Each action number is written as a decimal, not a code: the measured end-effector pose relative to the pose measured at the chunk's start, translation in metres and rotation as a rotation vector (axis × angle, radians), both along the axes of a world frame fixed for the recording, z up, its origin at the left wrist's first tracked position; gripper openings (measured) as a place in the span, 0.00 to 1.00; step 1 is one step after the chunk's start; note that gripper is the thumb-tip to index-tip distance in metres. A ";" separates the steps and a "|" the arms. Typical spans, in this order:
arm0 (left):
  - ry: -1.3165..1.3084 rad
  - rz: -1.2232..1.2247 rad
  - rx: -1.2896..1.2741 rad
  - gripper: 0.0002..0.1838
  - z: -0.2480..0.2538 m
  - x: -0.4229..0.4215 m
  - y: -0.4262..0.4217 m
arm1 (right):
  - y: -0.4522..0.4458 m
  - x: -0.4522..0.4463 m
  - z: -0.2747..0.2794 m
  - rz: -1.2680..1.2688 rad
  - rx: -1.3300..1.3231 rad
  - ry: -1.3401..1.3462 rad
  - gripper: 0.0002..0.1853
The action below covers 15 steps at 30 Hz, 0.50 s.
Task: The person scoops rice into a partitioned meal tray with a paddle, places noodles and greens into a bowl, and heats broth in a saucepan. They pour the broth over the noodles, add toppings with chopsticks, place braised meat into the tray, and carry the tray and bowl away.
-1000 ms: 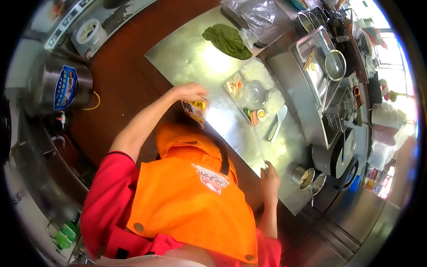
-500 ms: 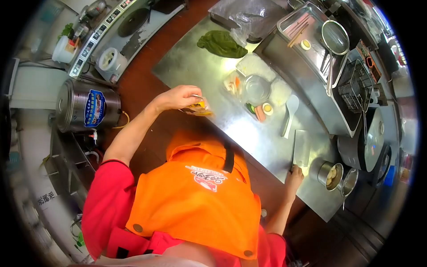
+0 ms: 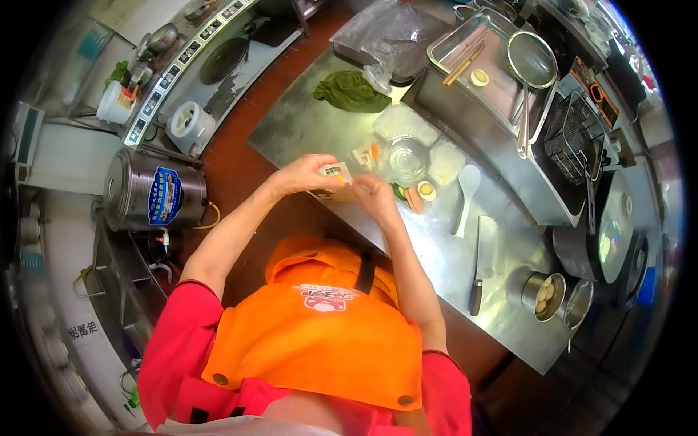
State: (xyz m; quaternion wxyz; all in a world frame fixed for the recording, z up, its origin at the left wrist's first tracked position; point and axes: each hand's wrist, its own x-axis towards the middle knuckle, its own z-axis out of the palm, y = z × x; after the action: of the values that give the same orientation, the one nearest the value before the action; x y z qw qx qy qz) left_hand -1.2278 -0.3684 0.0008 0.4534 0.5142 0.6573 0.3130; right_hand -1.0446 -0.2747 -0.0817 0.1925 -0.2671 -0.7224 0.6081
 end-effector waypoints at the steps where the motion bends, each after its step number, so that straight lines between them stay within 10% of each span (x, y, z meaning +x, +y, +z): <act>1: -0.017 0.018 -0.014 0.16 0.001 0.001 0.004 | 0.003 -0.003 0.003 -0.019 -0.048 -0.021 0.12; 8: 0.002 -0.109 0.057 0.12 -0.028 -0.026 0.036 | 0.001 -0.035 0.010 -0.237 0.411 -0.124 0.08; 15: 0.045 -0.395 0.403 0.08 -0.025 -0.048 0.052 | -0.018 -0.068 0.012 -0.591 0.331 -0.200 0.09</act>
State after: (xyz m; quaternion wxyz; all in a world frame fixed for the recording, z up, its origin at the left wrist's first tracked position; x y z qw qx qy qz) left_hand -1.2762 -0.3165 -0.0238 0.3797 0.7188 0.4788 0.3315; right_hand -1.1124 -0.2927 -0.0696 0.3290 -0.4880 -0.7181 0.3715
